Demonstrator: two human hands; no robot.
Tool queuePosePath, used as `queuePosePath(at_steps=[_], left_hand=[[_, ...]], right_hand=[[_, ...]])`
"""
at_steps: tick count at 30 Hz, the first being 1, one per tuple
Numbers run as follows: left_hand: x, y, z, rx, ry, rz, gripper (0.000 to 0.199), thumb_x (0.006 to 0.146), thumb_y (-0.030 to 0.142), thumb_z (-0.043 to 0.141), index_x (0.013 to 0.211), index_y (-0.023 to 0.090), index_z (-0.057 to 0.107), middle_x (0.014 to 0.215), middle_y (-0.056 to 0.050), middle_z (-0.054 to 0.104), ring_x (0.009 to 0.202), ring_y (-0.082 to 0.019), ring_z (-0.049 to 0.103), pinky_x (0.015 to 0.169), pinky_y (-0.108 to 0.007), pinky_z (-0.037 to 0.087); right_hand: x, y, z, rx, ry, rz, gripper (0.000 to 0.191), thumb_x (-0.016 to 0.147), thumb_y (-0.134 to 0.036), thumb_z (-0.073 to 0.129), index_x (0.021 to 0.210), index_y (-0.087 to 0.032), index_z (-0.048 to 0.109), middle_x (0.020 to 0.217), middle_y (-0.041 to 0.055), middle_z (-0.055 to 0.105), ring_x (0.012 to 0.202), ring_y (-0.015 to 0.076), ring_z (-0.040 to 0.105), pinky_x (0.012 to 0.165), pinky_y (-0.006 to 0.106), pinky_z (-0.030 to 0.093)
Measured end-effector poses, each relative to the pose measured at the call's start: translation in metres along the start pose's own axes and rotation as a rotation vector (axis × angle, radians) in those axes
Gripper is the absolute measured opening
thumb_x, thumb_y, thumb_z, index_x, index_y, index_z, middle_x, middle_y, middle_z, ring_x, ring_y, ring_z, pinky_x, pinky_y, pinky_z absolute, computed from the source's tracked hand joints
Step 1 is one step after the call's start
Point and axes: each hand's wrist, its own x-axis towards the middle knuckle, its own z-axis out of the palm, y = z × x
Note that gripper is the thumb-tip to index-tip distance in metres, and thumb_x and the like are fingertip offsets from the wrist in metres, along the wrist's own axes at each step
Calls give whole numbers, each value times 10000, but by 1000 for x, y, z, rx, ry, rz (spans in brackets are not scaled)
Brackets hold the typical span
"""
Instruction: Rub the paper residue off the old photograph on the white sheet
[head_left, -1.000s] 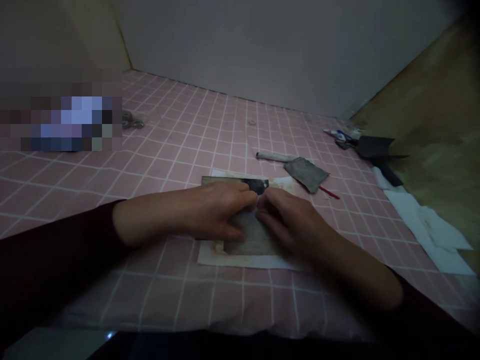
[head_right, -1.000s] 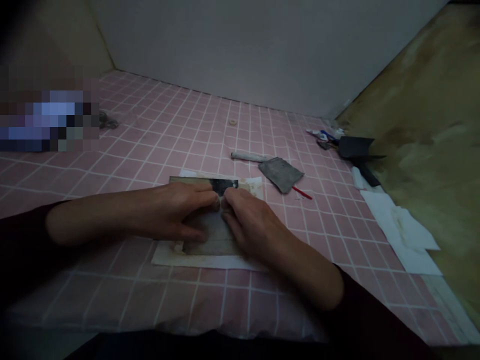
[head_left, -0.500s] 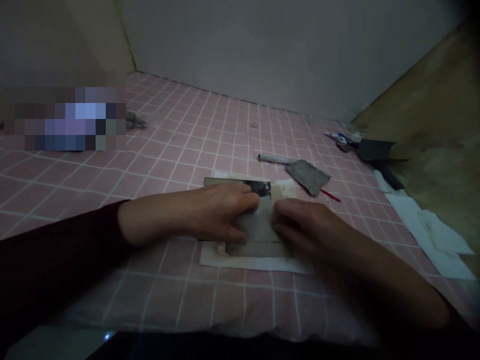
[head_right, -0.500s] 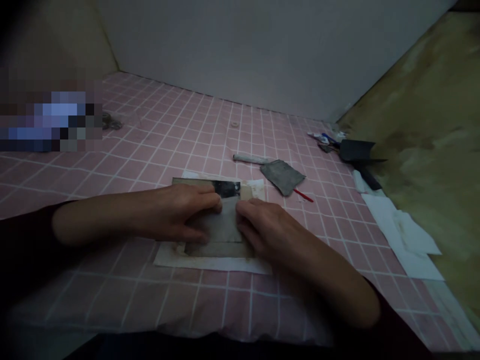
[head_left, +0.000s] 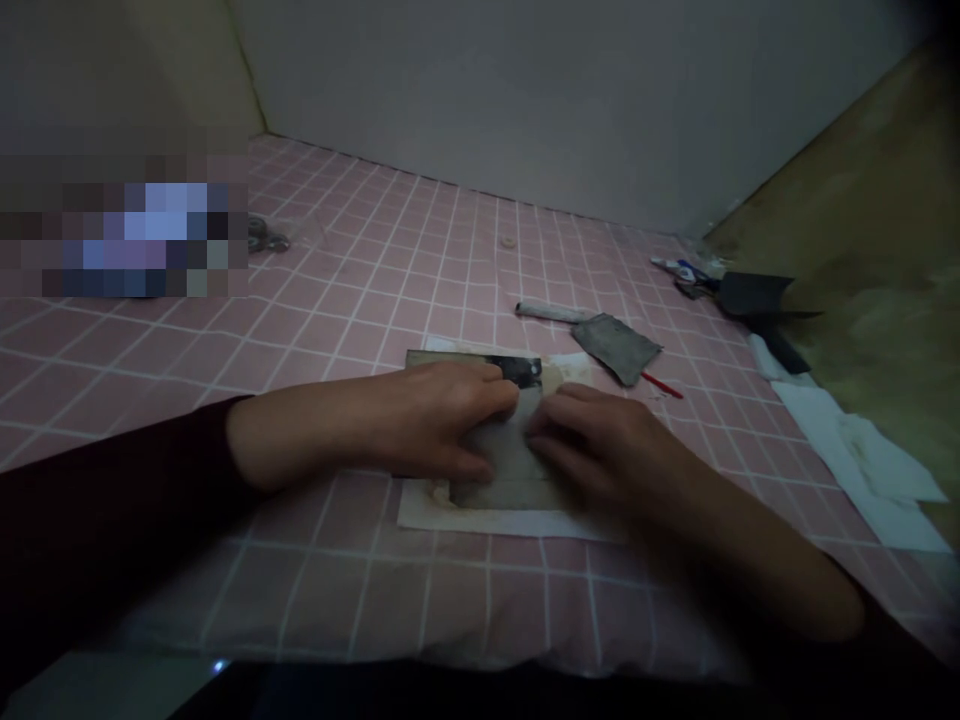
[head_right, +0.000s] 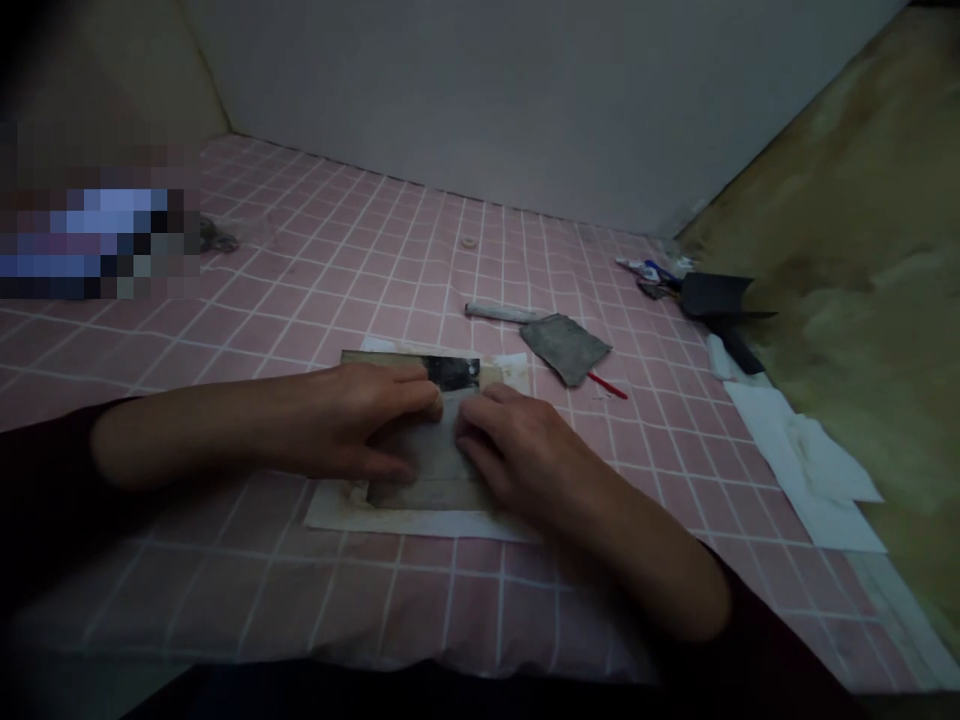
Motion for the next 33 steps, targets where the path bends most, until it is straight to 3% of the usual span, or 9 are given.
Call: queuePosePath(at_steps=[3,9,14,20,25,31,33], left_hand=[[1,0,0,-12,16,-8,304,754,269,718,989,184,546,982,-18,552,872,-166,530,732,-273,415],[0,0,-1,9,-5,17,233,776,291,687,882,183,509,931,-13,534,802,-152,506,669,-262,394],[0,2,-2,3,0,-22,292,751,268,727,948,175,532,967,-19,540,856,-160,520,721,-263,402],[-1,-1,-1,10,-4,20,250,767,285,697,879,184,497,927,-8,518,796,-147,494,664,-259,383],[0,-2,0,9,7,-17,284,756,295,718,928,182,523,951,-9,527,817,-150,502,688,-265,389],[0,0,-2,10,-9,12,241,764,288,700,861,187,504,920,-8,521,795,-148,494,661,-255,382],[0,1,-2,10,-13,2,243,764,283,700,875,185,507,925,-10,520,802,-150,494,668,-255,384]], right_hand=[[3,-1,5,18,114,-33,101,888,-138,515,811,-195,481,783,6,559,692,135,504,637,261,368],[-3,3,-3,-17,-35,17,200,873,-115,516,720,-203,422,720,-18,524,621,114,467,595,244,345],[2,1,5,-24,96,-46,128,917,-136,457,805,-186,490,836,41,541,769,157,515,701,278,396],[-8,3,0,-18,-80,4,166,908,-152,490,760,-206,437,751,-7,535,623,115,479,591,246,358],[0,1,6,-35,129,-25,130,869,-139,532,817,-208,435,765,-2,545,656,130,481,601,256,352],[-6,2,-1,-58,-86,-10,196,922,-168,470,734,-204,428,746,-3,526,638,124,494,599,255,353],[-4,2,1,-56,-16,-1,163,907,-163,495,757,-204,446,752,1,536,657,132,503,611,259,359]])
